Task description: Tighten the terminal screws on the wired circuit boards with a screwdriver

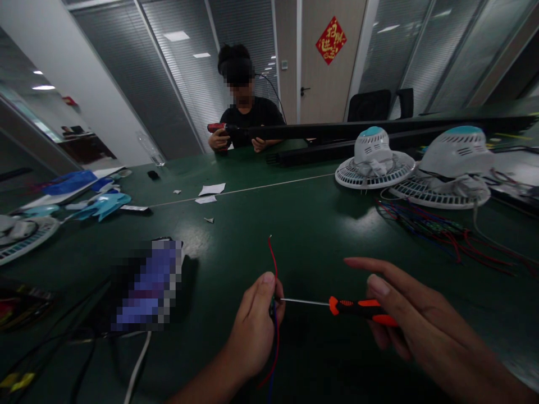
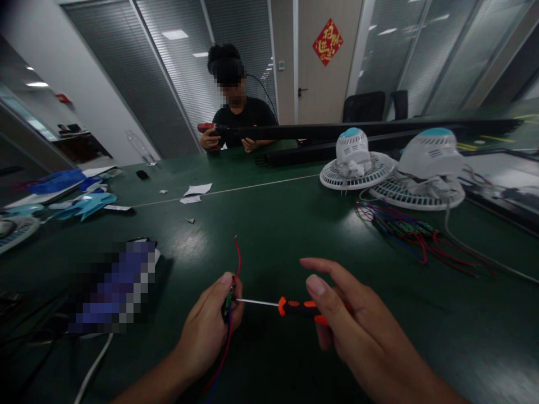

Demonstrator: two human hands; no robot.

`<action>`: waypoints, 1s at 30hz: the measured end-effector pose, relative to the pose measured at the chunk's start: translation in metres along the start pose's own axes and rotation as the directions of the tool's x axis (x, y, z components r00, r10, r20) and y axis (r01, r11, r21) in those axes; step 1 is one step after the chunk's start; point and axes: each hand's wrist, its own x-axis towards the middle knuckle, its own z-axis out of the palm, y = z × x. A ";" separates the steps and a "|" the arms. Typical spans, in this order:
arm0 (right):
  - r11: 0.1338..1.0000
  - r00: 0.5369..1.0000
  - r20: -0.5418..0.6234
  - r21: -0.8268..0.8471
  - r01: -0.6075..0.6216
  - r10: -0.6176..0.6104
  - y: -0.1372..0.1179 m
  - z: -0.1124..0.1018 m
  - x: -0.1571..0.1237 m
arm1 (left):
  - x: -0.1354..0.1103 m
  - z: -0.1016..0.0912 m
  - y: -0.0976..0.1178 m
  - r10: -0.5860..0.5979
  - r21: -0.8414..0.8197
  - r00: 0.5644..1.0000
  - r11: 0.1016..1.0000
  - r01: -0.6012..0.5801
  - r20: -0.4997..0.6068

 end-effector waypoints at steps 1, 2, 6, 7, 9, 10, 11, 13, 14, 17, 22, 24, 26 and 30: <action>1.000 1.000 -0.006 -0.016 -0.004 0.004 0.000 0.000 0.000 | 0.000 0.000 -0.001 -0.001 0.003 1.000 1.000 0.001 -0.002; 0.999 1.000 -0.009 -0.033 0.003 -0.003 -0.001 0.000 0.001 | 0.000 0.000 -0.001 -0.001 0.008 1.000 1.000 0.001 -0.003; 0.997 0.999 -0.009 -0.062 0.053 -0.053 -0.003 0.002 0.001 | 0.001 -0.001 -0.002 -0.006 0.009 1.000 1.000 0.006 -0.010; 0.996 0.998 -0.012 -0.061 0.058 -0.059 -0.003 0.002 0.001 | 0.002 -0.001 -0.002 -0.007 0.012 1.000 1.000 0.007 -0.010; 0.996 0.997 -0.020 -0.056 0.070 -0.071 -0.004 0.003 0.001 | 0.002 -0.001 -0.002 0.007 0.020 1.000 1.000 -0.007 -0.007; 0.995 0.997 -0.025 -0.055 0.077 -0.079 -0.004 0.003 0.001 | 0.002 -0.001 -0.002 0.014 0.021 1.000 1.000 -0.014 -0.001; 0.995 0.996 -0.029 -0.051 0.084 -0.086 -0.004 0.003 0.001 | 0.002 -0.001 -0.002 0.019 0.020 1.000 1.000 -0.019 0.001; 0.995 0.995 -0.040 -0.043 0.094 -0.096 -0.004 0.002 0.001 | 0.002 -0.001 -0.001 0.011 0.008 1.000 1.000 -0.011 0.002; 0.995 0.994 -0.046 -0.038 0.097 -0.099 -0.004 0.002 0.002 | 0.002 -0.001 -0.001 0.008 -0.002 1.000 1.000 -0.008 0.000; 0.993 0.992 -0.068 -0.041 0.107 -0.110 -0.005 0.002 0.002 | 0.001 -0.001 -0.001 0.007 -0.010 1.000 1.000 -0.007 0.003; 0.986 0.984 -0.083 -0.061 0.155 -0.159 -0.006 0.000 0.002 | 0.001 -0.001 0.001 0.008 0.003 1.000 1.000 -0.008 0.008; 0.986 0.984 -0.080 -0.067 0.153 -0.158 -0.006 0.000 0.001 | 0.000 -0.001 0.001 0.010 -0.003 1.000 1.000 -0.010 0.008; 0.986 0.985 -0.080 -0.078 0.146 -0.152 -0.006 -0.001 0.001 | 0.000 -0.001 0.002 0.014 -0.003 1.000 1.000 -0.014 0.003; 0.984 0.980 -0.109 -0.087 0.155 -0.164 -0.007 0.000 0.001 | 0.001 -0.001 0.001 -0.004 -0.021 1.000 1.000 0.004 -0.001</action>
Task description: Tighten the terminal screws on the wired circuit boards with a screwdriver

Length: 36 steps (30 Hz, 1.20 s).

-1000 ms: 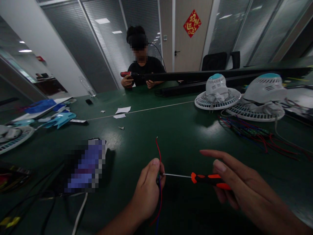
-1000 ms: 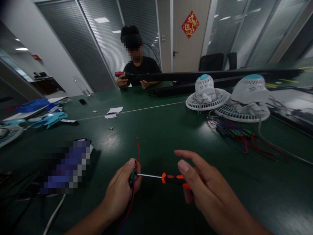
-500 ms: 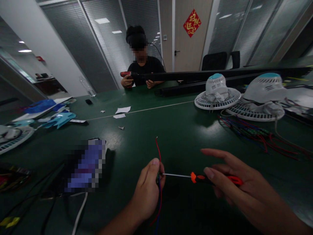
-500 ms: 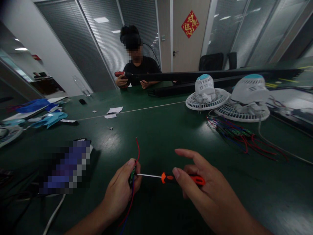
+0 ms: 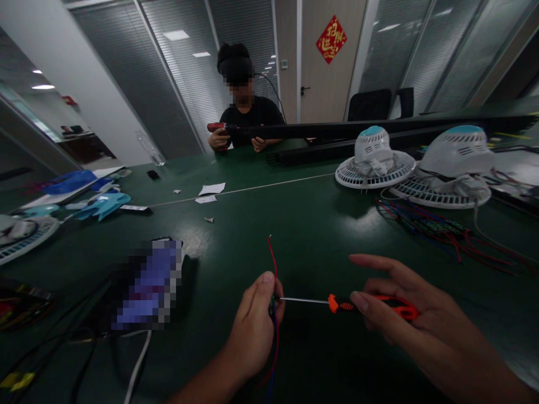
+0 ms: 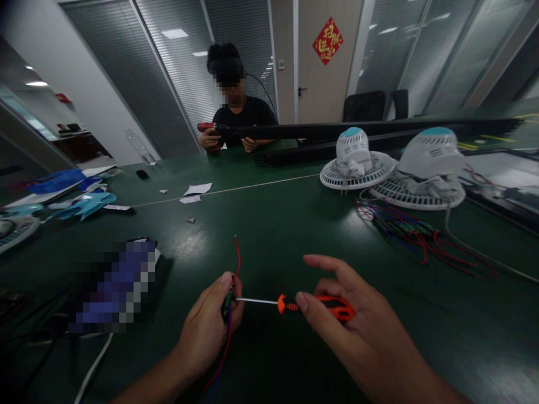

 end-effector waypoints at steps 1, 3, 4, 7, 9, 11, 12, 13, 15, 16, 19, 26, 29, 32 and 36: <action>1.000 1.000 -0.009 0.002 0.001 -0.001 0.000 0.000 0.000 | 0.000 0.000 -0.001 -0.005 -0.012 1.000 1.000 0.005 0.006; 1.000 1.000 -0.017 0.005 -0.001 0.001 -0.002 0.000 0.001 | 0.000 0.000 -0.002 -0.007 -0.024 1.000 1.000 0.007 0.011; 1.000 1.000 -0.018 0.006 -0.004 0.004 -0.003 0.000 0.002 | 0.000 -0.001 -0.002 -0.002 -0.020 1.000 1.000 0.002 0.009; 1.000 1.000 -0.003 0.002 -0.012 0.012 -0.005 0.000 0.000 | 0.000 -0.001 -0.002 0.023 0.025 1.000 0.999 -0.022 -0.006; 1.000 1.000 0.022 -0.005 0.011 -0.011 -0.005 -0.001 -0.001 | -0.001 -0.001 -0.001 0.037 0.043 0.999 0.998 -0.037 -0.014; 0.999 0.998 0.056 0.011 0.036 -0.036 -0.003 -0.001 -0.003 | -0.001 -0.001 0.000 0.036 0.041 0.999 0.999 -0.035 -0.017; 0.999 0.997 0.074 0.026 0.029 -0.031 -0.002 -0.001 -0.003 | -0.001 0.000 0.001 0.032 0.037 0.999 0.999 -0.032 -0.017; 0.999 0.996 0.089 0.043 0.007 -0.011 0.000 -0.001 -0.003 | -0.001 0.000 0.001 0.027 0.035 1.000 0.999 -0.027 -0.015; 0.996 0.992 0.113 0.059 -0.063 0.056 0.002 0.000 -0.002 | -0.001 0.000 0.001 0.019 0.031 1.000 0.999 -0.019 -0.012; 0.995 0.989 0.123 0.052 -0.088 0.081 0.003 0.000 -0.001 | -0.001 0.000 0.001 0.018 0.029 1.000 0.999 -0.018 -0.011; 0.996 0.990 0.117 -0.003 -0.084 0.083 0.003 0.000 0.000 | 0.000 0.000 -0.001 0.026 0.033 1.000 0.999 -0.026 -0.015; 0.999 0.998 0.052 -0.003 -0.036 0.036 -0.004 0.001 0.000 | -0.001 -0.001 -0.002 0.030 0.040 0.999 0.999 -0.029 -0.019; 1.000 0.999 0.033 -0.009 -0.018 0.018 -0.003 0.001 0.000 | 0.000 0.000 -0.001 0.039 0.042 0.999 0.998 -0.039 -0.015; 1.000 1.000 0.026 -0.020 -0.012 0.013 -0.001 0.001 -0.001 | 0.000 0.000 0.000 0.034 0.032 0.999 0.999 -0.033 -0.013; 1.000 0.999 0.033 -0.020 -0.020 0.021 -0.001 0.000 0.000 | 0.000 0.000 -0.001 0.012 0.025 1.000 1.000 -0.012 -0.012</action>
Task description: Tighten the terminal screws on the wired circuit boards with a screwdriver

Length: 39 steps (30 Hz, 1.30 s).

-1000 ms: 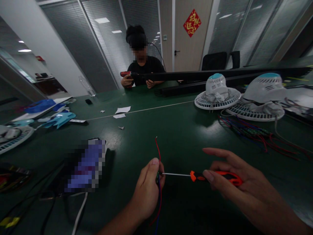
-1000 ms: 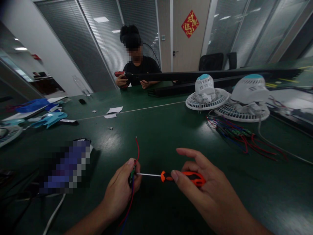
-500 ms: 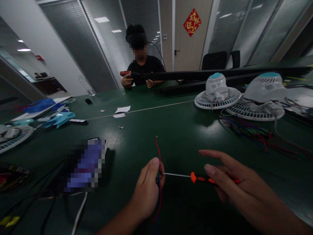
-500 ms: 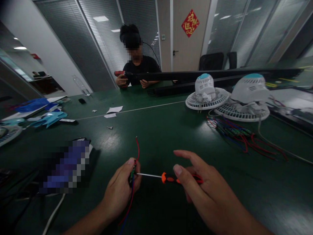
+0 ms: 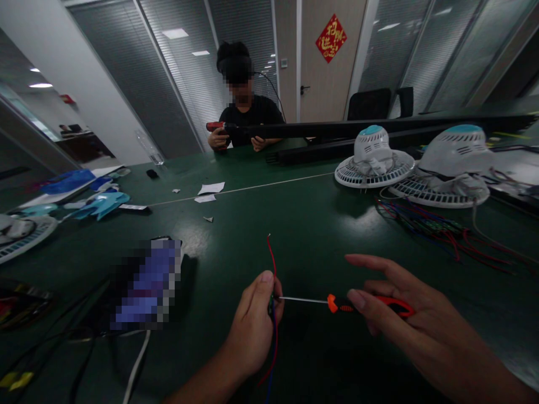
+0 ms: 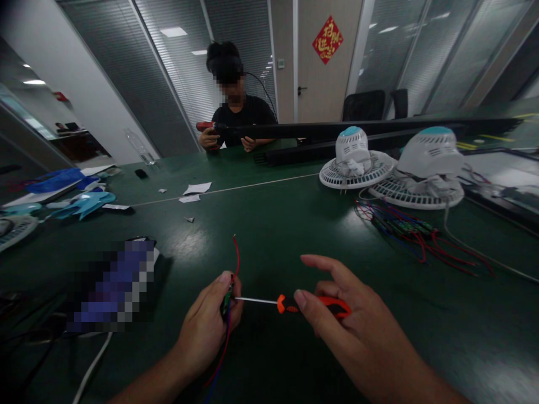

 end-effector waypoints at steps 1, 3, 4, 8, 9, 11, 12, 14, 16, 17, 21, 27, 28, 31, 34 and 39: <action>1.000 1.000 -0.003 0.002 -0.003 0.003 0.000 0.000 0.000 | 0.000 0.000 0.000 -0.003 0.000 1.000 1.000 0.003 0.003; 1.000 1.000 -0.017 0.007 -0.001 0.001 -0.001 0.000 0.001 | 0.000 0.000 -0.001 -0.005 -0.011 1.000 1.000 0.005 0.007; 1.000 1.000 -0.023 0.006 0.001 -0.001 -0.001 0.000 0.002 | 0.000 0.000 -0.001 -0.005 -0.020 1.000 1.000 0.005 0.008; 1.000 1.000 -0.013 0.007 -0.002 0.002 0.000 0.001 0.002 | 0.001 0.001 0.000 0.004 -0.019 1.000 1.000 -0.004 -0.008; 1.000 1.000 -0.008 0.013 -0.004 0.005 0.000 0.001 0.002 | 0.001 0.001 0.000 0.008 -0.016 1.000 1.000 -0.009 -0.011; 1.000 1.000 -0.003 0.029 -0.012 0.012 0.001 0.001 0.000 | 0.001 0.001 -0.001 0.016 -0.015 1.000 1.000 -0.016 -0.010; 0.999 1.000 -0.005 0.034 -0.017 0.017 0.001 0.001 0.000 | 0.001 0.000 -0.001 0.019 -0.015 1.000 1.000 -0.019 -0.007; 0.999 1.000 -0.010 0.029 -0.019 0.020 0.000 0.001 -0.001 | 0.000 0.000 -0.001 0.023 -0.012 1.000 1.000 -0.023 -0.005; 1.000 1.000 -0.006 0.001 -0.004 0.004 0.000 0.000 -0.002 | 0.000 0.000 -0.002 0.019 -0.016 1.000 1.000 -0.019 -0.006; 1.000 1.000 0.002 -0.018 0.009 -0.009 0.000 -0.001 -0.002 | 0.000 0.000 -0.002 0.018 -0.022 1.000 1.000 -0.018 -0.004; 0.996 0.999 0.028 -0.085 -0.021 0.024 0.001 -0.002 -0.001 | 0.001 0.001 -0.001 0.027 -0.031 1.000 0.999 -0.027 -0.006; 1.000 0.998 0.052 -0.023 -0.018 0.020 0.001 0.000 0.001 | 0.001 0.001 0.000 0.014 -0.022 1.000 1.000 -0.015 -0.025; 1.000 0.999 0.050 -0.011 -0.010 0.010 0.001 0.000 0.001 | 0.001 0.001 0.000 0.015 -0.018 1.000 1.000 -0.015 -0.026; 1.000 0.999 0.039 0.010 -0.004 0.003 0.001 0.000 0.000 | 0.001 0.001 0.000 0.014 -0.011 1.000 1.000 -0.015 -0.026; 1.000 1.000 0.021 0.004 0.000 0.000 0.002 0.000 0.000 | 0.001 0.001 -0.001 0.019 -0.019 1.000 1.000 -0.020 -0.019; 1.000 1.000 0.018 -0.003 0.016 -0.016 0.003 0.000 0.001 | 0.002 0.000 -0.003 0.014 -0.045 1.000 0.999 -0.014 -0.007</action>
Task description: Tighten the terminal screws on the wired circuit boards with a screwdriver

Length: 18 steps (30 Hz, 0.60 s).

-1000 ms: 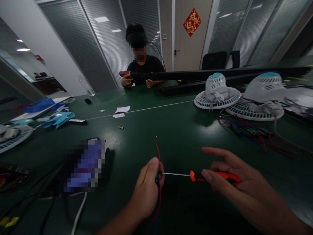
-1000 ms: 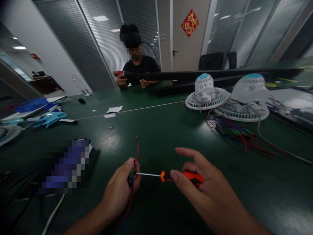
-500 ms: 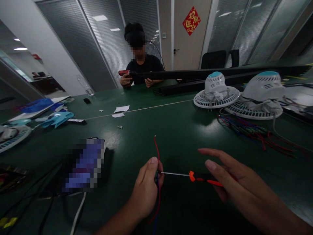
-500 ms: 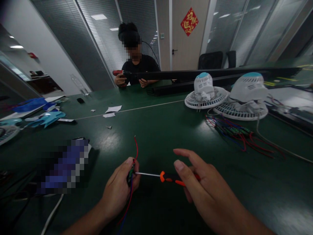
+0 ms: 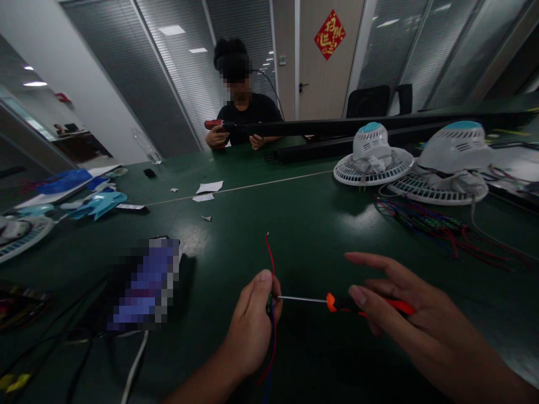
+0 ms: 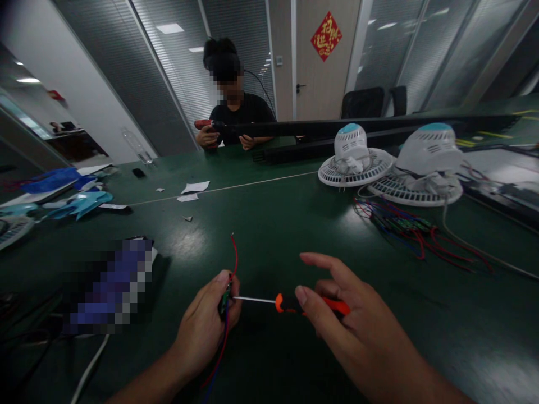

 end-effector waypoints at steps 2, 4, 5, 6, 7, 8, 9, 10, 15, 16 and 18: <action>1.000 1.000 -0.006 0.006 -0.007 0.007 0.000 0.000 0.000 | 0.000 -0.001 -0.001 -0.001 -0.007 1.000 1.000 0.001 0.007; 1.000 1.000 -0.010 0.008 -0.013 0.013 0.001 0.000 0.000 | 0.000 -0.001 -0.001 0.004 -0.006 1.000 1.000 -0.004 0.010; 1.000 1.000 -0.010 0.007 -0.011 0.011 0.002 0.000 -0.001 | 0.000 -0.001 -0.001 0.005 -0.004 1.000 1.000 -0.005 0.014; 1.000 1.000 -0.011 0.007 -0.007 0.007 0.002 0.000 -0.001 | 0.000 -0.001 0.000 0.005 -0.005 1.000 1.000 -0.005 0.015; 1.000 1.000 -0.011 0.008 -0.001 0.001 0.003 0.000 -0.001 | 0.000 -0.001 0.000 0.005 -0.007 1.000 1.000 -0.005 0.017; 1.000 1.000 -0.005 0.007 0.005 -0.005 0.003 0.000 -0.001 | 0.000 0.000 0.001 0.005 -0.009 1.000 1.000 -0.004 0.020; 1.000 1.000 -0.005 0.008 0.013 -0.013 0.003 0.000 -0.001 | 0.000 0.000 0.001 0.004 -0.011 1.000 1.000 -0.004 0.020; 1.000 1.000 -0.007 0.008 0.022 -0.022 0.004 0.000 -0.001 | 0.000 0.000 0.001 0.002 -0.009 1.000 1.000 -0.002 0.019; 0.999 0.999 -0.023 0.014 0.044 -0.044 0.004 0.000 -0.001 | -0.001 0.000 0.001 -0.007 0.005 1.000 1.000 0.007 0.001; 0.999 0.999 -0.025 0.022 0.043 -0.042 0.003 0.000 -0.002 | -0.001 0.000 0.001 -0.006 0.008 1.000 1.000 0.006 -0.003; 0.999 0.999 -0.034 0.029 0.037 -0.036 0.003 0.000 -0.004 | -0.001 0.000 0.001 -0.008 0.022 1.000 1.000 0.009 -0.015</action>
